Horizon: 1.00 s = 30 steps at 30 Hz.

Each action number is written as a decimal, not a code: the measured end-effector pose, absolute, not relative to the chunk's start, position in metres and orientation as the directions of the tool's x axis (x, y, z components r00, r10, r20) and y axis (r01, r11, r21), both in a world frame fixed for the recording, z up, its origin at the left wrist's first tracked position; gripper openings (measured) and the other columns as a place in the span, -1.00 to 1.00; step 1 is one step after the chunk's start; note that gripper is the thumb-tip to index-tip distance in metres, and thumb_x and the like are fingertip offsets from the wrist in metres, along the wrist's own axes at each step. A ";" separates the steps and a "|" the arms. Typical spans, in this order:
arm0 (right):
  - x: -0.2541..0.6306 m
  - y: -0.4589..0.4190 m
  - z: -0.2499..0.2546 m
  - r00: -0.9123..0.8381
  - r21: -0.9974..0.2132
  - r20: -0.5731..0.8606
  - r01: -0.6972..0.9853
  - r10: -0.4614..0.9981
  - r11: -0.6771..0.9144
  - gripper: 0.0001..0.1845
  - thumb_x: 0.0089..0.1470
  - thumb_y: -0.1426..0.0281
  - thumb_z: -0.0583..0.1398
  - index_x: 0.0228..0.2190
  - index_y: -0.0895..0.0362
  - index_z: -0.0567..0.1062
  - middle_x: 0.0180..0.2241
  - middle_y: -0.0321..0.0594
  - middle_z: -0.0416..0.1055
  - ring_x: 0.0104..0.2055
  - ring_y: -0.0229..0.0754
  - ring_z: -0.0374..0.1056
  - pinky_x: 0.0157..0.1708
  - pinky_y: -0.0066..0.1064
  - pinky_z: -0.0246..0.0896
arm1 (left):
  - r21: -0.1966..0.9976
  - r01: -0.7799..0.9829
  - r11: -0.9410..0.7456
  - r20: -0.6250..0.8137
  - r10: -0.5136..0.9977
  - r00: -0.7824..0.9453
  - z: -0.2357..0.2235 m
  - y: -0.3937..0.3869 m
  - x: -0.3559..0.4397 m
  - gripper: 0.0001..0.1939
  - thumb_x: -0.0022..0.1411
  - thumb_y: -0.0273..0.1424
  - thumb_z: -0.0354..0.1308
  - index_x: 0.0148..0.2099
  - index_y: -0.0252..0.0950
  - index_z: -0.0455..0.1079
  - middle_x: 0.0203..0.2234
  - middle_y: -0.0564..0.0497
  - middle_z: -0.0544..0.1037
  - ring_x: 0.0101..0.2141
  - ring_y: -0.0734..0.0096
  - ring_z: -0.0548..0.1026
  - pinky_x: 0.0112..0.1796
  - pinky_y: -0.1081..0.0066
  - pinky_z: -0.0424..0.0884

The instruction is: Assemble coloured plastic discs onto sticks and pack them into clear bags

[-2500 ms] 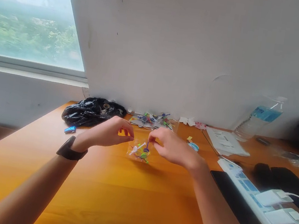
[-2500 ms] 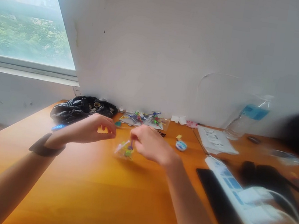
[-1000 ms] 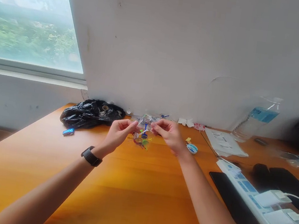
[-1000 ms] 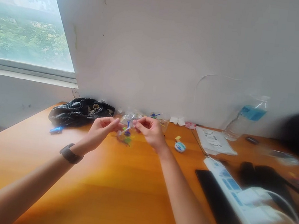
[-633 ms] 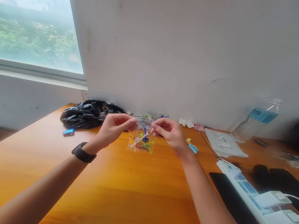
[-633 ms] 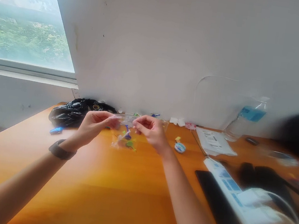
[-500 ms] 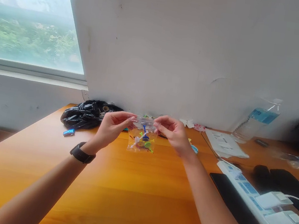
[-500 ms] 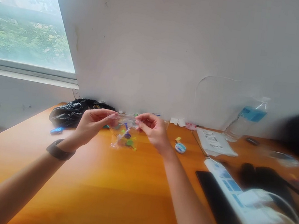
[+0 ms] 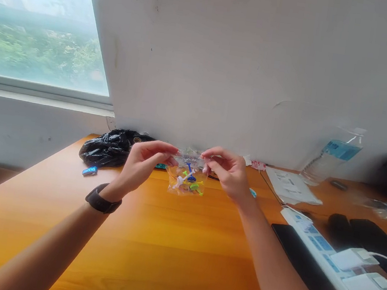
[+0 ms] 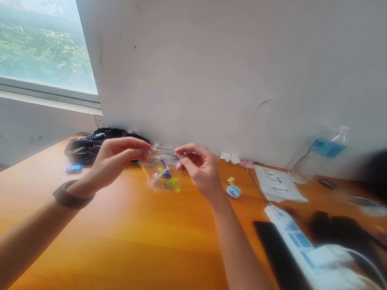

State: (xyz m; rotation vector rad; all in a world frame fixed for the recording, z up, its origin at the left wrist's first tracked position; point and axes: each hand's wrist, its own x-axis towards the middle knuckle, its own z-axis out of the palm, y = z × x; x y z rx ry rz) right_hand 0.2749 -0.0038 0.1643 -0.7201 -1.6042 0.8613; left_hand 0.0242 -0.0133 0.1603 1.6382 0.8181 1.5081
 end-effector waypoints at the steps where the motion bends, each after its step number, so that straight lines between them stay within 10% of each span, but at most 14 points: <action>1: 0.275 -0.005 0.165 -0.195 -0.829 0.546 0.017 0.815 0.559 -0.89 0.19 0.29 0.33 -0.28 0.05 0.66 -0.38 -0.27 0.51 -0.42 -0.21 0.44 -0.34 -0.29 0.44 | 0.861 -0.047 -0.506 0.508 0.856 0.097 0.161 -0.014 0.026 -0.84 0.32 -0.36 0.31 -0.12 -0.30 0.68 -0.27 -0.11 0.73 -0.30 0.29 0.69 -0.18 0.30 0.67; 11: 0.261 -0.015 0.168 -0.181 -0.852 0.518 -0.018 0.836 0.523 -0.50 0.06 0.21 0.48 0.01 0.01 0.53 -0.20 -0.25 0.55 -0.30 -0.21 0.49 -0.25 -0.34 0.45 | 0.817 -0.019 -0.576 0.575 0.812 0.101 0.161 -0.025 0.038 -0.79 0.20 -0.37 0.48 -0.13 -0.29 0.62 -0.31 -0.05 0.73 -0.27 0.29 0.71 -0.18 0.34 0.71; 18: 0.256 -0.013 0.165 -0.271 -0.889 0.440 0.001 0.856 0.457 -0.71 0.06 0.15 0.49 -0.36 0.11 0.68 -0.41 -0.22 0.59 -0.35 -0.17 0.50 -0.28 -0.31 0.46 | 0.825 0.020 -0.565 0.560 0.821 0.112 0.166 -0.028 0.036 -0.79 0.19 -0.38 0.49 -0.12 -0.28 0.68 -0.28 -0.06 0.76 -0.25 0.22 0.74 -0.15 0.29 0.74; 30: 0.273 -0.010 0.166 -0.257 -0.852 0.524 -0.144 0.812 0.504 -0.88 0.21 0.34 0.39 -0.21 0.00 0.76 -0.37 -0.22 0.61 -0.33 -0.19 0.47 -0.31 -0.31 0.39 | 0.821 -0.032 -0.570 0.554 0.783 0.282 0.178 -0.019 0.011 -0.86 0.32 -0.36 0.39 -0.14 -0.34 0.60 -0.35 -0.07 0.71 -0.30 0.31 0.71 -0.20 0.36 0.70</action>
